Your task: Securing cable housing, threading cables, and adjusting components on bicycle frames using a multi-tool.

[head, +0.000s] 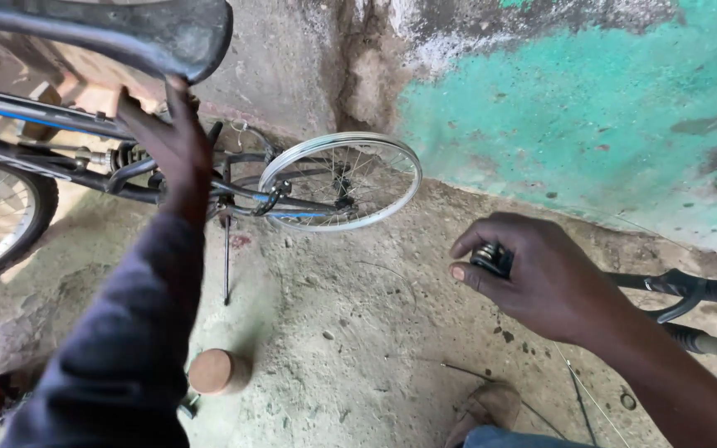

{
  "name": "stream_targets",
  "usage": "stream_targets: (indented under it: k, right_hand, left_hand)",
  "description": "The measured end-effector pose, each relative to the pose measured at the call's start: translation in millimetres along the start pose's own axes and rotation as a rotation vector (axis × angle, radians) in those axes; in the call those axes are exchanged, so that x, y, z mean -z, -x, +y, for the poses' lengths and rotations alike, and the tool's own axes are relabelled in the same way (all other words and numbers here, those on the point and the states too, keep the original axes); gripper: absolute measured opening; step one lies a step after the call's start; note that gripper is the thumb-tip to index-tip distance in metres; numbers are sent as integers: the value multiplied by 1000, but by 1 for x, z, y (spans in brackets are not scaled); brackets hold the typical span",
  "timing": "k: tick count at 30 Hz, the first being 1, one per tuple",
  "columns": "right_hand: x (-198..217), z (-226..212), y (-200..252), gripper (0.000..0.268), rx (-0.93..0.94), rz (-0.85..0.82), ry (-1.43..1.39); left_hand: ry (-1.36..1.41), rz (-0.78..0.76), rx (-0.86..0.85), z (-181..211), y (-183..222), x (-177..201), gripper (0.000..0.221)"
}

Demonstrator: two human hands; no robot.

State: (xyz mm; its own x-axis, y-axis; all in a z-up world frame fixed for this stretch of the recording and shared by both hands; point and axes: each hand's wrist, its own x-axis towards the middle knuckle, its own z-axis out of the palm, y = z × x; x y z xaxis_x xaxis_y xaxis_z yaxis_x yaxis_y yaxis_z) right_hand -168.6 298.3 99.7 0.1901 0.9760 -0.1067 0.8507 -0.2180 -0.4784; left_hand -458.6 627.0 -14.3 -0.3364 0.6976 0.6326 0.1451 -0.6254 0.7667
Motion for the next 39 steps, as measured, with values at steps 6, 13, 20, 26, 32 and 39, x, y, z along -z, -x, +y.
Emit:
stream_targets:
  k: [6,13,20,26,32,39]
  right_hand:
    - [-7,16,-5,11,-164,-6,-131]
    - [-22,26,-10,11,-241,1,-276]
    - [-42,11,-13,8,-242,-38,-366]
    - [-40,24,-10,9,-205,53,-426]
    - [-35,33,-24,17,-365,161,-602]
    - [-42,24,-81,23,-371,208,-852]
  left_hand:
    - [163,-112,568,16,-66,-17,121]
    - [216,-9,573,17,-61,-25,99]
    - [307,40,667,5,-80,-47,115]
    - [339,103,619,15,-50,-90,90]
    - [498,119,557,12,-46,-133,72]
    - [504,195,498,7,-30,-129,85]
